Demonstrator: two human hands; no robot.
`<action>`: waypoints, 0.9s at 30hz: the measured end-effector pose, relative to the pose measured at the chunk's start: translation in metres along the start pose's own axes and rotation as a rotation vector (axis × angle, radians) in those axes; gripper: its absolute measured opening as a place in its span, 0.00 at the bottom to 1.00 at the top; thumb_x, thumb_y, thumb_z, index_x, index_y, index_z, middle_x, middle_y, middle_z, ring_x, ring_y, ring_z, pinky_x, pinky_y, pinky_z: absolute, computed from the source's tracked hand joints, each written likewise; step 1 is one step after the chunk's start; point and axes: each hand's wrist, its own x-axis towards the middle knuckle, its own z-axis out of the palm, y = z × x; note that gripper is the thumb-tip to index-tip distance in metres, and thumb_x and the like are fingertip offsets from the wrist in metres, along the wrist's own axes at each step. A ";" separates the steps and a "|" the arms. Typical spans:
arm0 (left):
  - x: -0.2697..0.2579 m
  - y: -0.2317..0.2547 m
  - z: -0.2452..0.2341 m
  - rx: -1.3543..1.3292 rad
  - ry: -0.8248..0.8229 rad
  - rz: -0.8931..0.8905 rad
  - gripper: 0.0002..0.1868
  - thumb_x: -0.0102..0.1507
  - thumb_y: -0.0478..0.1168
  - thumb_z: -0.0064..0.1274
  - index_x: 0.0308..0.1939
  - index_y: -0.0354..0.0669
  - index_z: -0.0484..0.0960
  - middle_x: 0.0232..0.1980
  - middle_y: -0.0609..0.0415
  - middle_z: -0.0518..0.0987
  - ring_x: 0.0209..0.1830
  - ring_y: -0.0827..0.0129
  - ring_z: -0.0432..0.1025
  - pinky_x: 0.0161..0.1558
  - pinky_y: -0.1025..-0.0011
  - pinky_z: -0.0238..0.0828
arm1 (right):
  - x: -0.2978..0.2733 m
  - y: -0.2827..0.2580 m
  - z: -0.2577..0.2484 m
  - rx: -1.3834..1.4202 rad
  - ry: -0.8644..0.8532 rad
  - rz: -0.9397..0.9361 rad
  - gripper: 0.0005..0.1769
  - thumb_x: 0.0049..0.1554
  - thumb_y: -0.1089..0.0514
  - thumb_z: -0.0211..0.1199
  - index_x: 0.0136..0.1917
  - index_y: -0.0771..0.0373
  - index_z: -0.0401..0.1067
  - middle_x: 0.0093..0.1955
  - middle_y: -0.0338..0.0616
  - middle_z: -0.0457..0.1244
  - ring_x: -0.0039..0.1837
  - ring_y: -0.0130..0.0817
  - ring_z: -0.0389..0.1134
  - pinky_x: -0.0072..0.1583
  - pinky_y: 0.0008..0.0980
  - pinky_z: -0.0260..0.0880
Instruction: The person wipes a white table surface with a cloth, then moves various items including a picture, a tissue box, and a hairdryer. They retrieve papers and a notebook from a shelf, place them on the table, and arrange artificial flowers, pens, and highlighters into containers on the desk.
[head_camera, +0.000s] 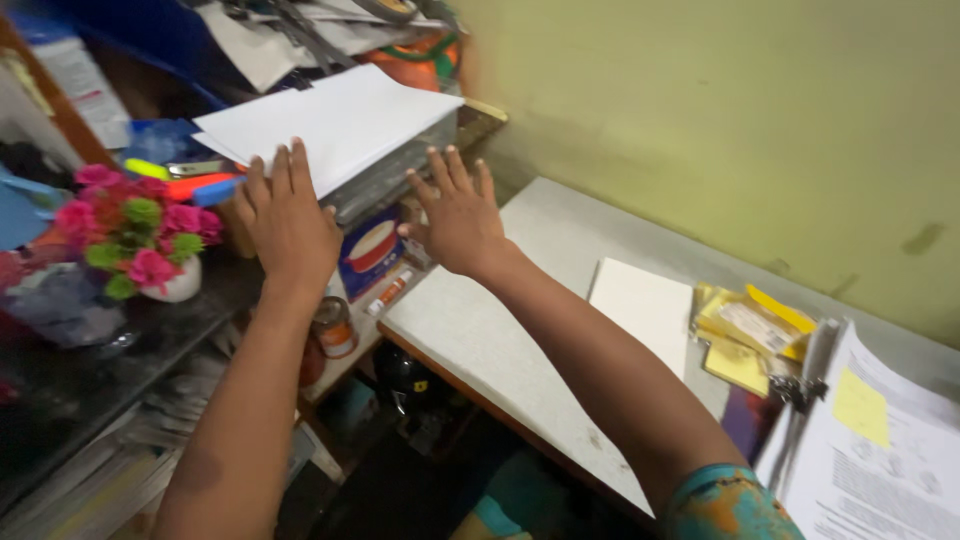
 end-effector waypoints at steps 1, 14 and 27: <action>0.004 -0.010 0.004 -0.027 0.013 -0.001 0.41 0.60 0.38 0.60 0.77 0.41 0.67 0.77 0.41 0.65 0.78 0.40 0.53 0.73 0.41 0.42 | 0.009 -0.005 0.008 0.042 -0.018 0.004 0.47 0.58 0.29 0.58 0.79 0.57 0.55 0.84 0.56 0.40 0.84 0.53 0.34 0.77 0.64 0.32; -0.010 -0.017 0.013 -0.157 0.178 -0.058 0.29 0.57 0.32 0.59 0.61 0.60 0.84 0.78 0.43 0.60 0.74 0.43 0.56 0.72 0.49 0.50 | 0.118 -0.048 0.087 1.854 -0.233 0.653 0.29 0.62 0.40 0.57 0.59 0.70 0.70 0.54 0.58 0.68 0.55 0.47 0.71 0.54 0.42 0.76; 0.004 -0.001 0.065 -1.370 0.243 -0.619 0.36 0.71 0.55 0.46 0.76 0.37 0.60 0.67 0.43 0.71 0.60 0.60 0.72 0.56 0.66 0.73 | 0.174 0.002 0.113 1.917 0.246 0.689 0.17 0.57 0.68 0.53 0.61 0.64 0.66 0.52 0.51 0.67 0.46 0.40 0.70 0.43 0.36 0.74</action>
